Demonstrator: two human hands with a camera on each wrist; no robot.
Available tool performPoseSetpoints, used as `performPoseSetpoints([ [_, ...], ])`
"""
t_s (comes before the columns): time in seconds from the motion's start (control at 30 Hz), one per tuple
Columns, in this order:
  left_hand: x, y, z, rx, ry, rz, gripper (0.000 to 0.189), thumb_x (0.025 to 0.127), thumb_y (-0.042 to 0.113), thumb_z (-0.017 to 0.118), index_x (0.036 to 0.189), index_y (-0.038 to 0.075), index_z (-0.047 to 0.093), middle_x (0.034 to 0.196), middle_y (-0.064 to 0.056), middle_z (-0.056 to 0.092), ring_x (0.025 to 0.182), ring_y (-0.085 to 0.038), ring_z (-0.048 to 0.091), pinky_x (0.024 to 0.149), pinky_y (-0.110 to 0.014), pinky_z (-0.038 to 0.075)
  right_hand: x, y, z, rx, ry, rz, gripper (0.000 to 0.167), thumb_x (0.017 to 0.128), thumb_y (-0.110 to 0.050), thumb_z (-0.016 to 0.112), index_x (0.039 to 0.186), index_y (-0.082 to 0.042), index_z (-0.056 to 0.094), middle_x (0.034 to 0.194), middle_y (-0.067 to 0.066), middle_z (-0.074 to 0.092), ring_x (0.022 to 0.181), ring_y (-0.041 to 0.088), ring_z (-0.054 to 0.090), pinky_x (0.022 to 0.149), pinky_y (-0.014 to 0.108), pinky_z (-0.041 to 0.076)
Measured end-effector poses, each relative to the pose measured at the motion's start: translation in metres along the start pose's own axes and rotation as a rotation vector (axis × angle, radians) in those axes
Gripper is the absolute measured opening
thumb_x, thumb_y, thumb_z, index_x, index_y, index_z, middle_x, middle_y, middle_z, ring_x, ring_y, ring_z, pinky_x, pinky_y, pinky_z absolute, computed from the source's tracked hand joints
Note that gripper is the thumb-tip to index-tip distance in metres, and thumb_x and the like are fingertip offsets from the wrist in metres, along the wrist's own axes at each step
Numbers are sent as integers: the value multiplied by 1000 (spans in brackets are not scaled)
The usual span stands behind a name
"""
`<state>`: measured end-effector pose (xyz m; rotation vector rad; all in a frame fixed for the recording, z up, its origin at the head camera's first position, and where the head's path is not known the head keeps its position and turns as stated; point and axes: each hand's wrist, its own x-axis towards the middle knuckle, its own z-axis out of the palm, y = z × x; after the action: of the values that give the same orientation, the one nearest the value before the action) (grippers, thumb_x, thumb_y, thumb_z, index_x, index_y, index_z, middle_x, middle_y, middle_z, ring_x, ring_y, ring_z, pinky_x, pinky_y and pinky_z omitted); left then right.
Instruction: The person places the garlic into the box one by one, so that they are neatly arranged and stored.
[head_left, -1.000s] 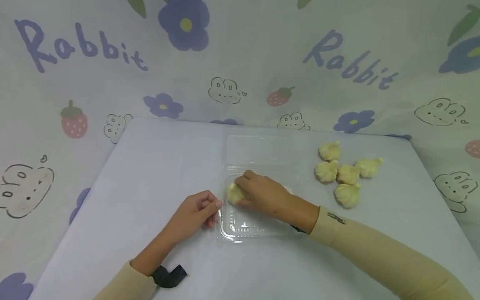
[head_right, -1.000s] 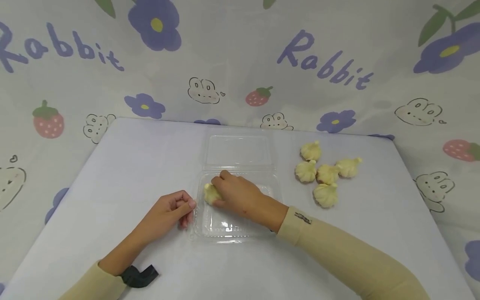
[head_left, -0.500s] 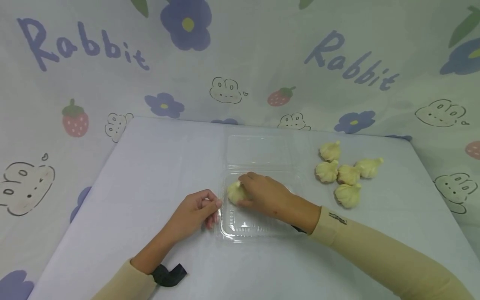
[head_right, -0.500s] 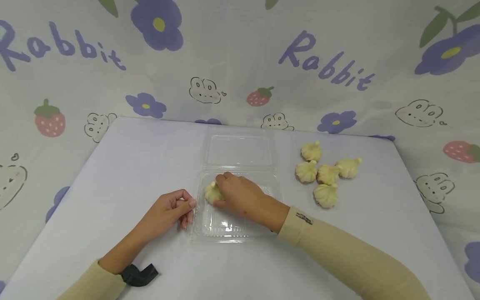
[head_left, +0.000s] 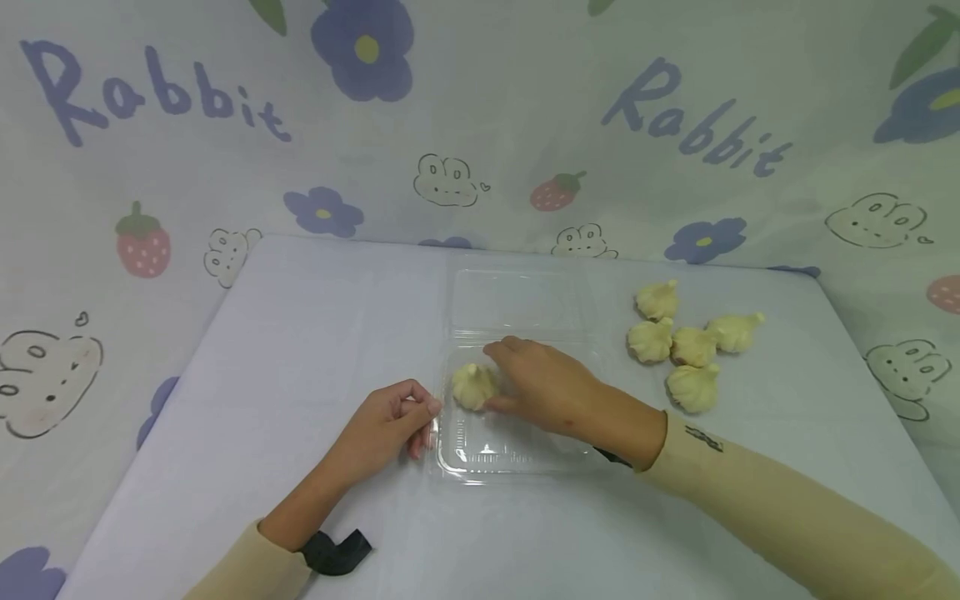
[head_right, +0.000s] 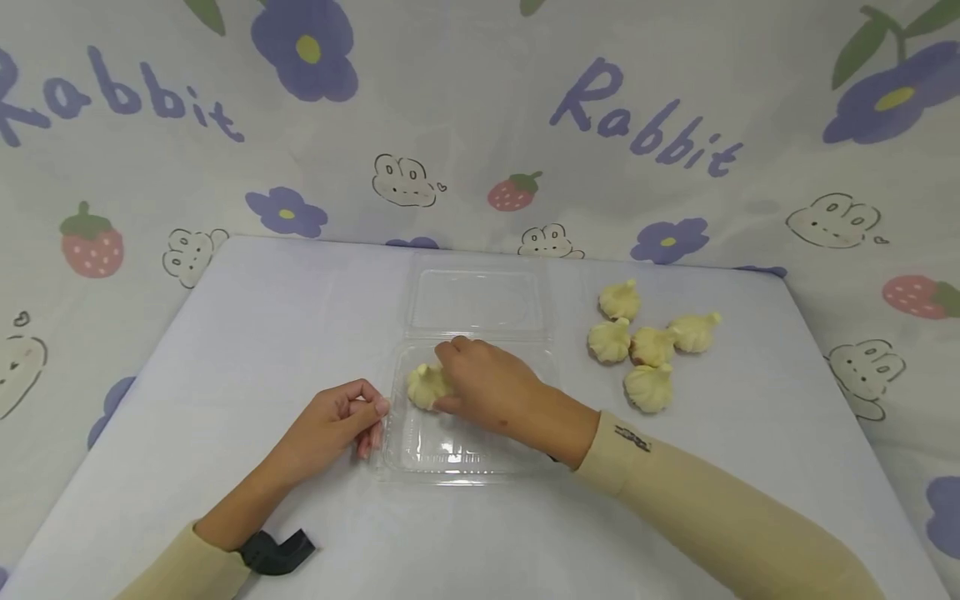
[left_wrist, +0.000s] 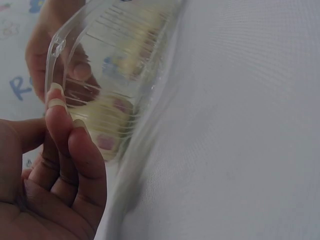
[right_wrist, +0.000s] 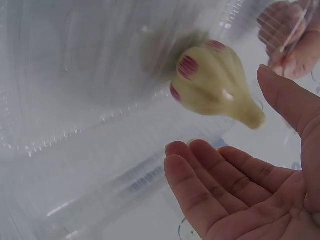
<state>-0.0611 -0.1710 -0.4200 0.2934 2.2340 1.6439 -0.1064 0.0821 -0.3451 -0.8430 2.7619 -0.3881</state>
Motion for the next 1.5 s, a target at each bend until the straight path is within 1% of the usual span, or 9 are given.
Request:
performPoseSetpoints([
  [0.3, 1, -1, 1, 25, 7, 1, 26, 107, 31, 63, 99, 6, 63, 66, -5, 66, 55, -21, 61, 54, -26, 46, -29, 6, -28, 18, 35, -24, 65, 93, -37, 81, 144, -5, 57, 136, 10, 64, 123, 28, 64, 100, 45, 54],
  [0.63, -2, -3, -2, 41, 29, -15, 25, 107, 29, 64, 99, 5, 63, 66, -5, 65, 54, -22, 61, 53, -27, 46, -57, 21, -46, -23, 69, -1, 65, 92, -38, 82, 143, -4, 60, 141, 12, 63, 127, 30, 62, 99, 47, 54],
  [0.77, -2, -3, -2, 34, 25, -11, 27, 107, 29, 64, 100, 4, 62, 66, -5, 65, 54, -21, 61, 53, -28, 47, -72, 31, -53, -29, 67, 38, 67, 91, -40, 83, 144, -5, 60, 143, 11, 62, 131, 31, 60, 101, 49, 53],
  [0.97, -1, -2, -1, 24, 12, -7, 26, 107, 29, 64, 99, 4, 62, 65, -6, 64, 54, -20, 60, 52, -27, 47, -100, 56, -72, 12, 123, 92, 67, 91, -38, 84, 145, -6, 59, 144, 13, 61, 134, 35, 57, 107, 56, 47],
  [1.1, 1, -3, 0, 29, 6, -3, 27, 107, 30, 64, 99, 4, 62, 65, -6, 64, 54, -21, 60, 52, -27, 46, -115, 76, -81, 92, 176, 133, 67, 92, -37, 83, 147, -7, 57, 145, 14, 60, 131, 37, 58, 104, 59, 47],
  [1.13, 0, -3, 0, 33, 8, -4, 27, 107, 30, 64, 99, 4, 62, 65, -6, 64, 54, -21, 61, 52, -27, 46, -118, 81, -82, 113, 190, 134, 68, 92, -37, 83, 147, -6, 57, 147, 15, 59, 133, 38, 57, 105, 60, 46],
  [1.2, 0, -3, -1, 40, 13, -8, 27, 107, 29, 64, 99, 4, 62, 66, -6, 64, 54, -21, 61, 52, -27, 46, -124, 92, -80, 138, 214, 141, 67, 92, -35, 84, 146, -7, 57, 145, 13, 61, 128, 36, 60, 102, 59, 49],
  [1.3, 0, -3, -2, 46, 17, -13, 26, 107, 29, 64, 98, 5, 62, 66, -6, 65, 54, -21, 61, 52, -28, 47, -132, 107, -76, 144, 239, 159, 65, 92, -33, 84, 145, -7, 58, 143, 13, 62, 123, 37, 63, 98, 59, 50],
  [1.5, 1, -3, 0, 43, 9, -9, 25, 107, 28, 63, 98, 5, 61, 66, -5, 65, 54, -20, 60, 52, -28, 47, -149, 133, -66, 151, 228, 261, 64, 93, -36, 82, 144, -5, 58, 144, 18, 60, 125, 47, 60, 98, 65, 48],
])
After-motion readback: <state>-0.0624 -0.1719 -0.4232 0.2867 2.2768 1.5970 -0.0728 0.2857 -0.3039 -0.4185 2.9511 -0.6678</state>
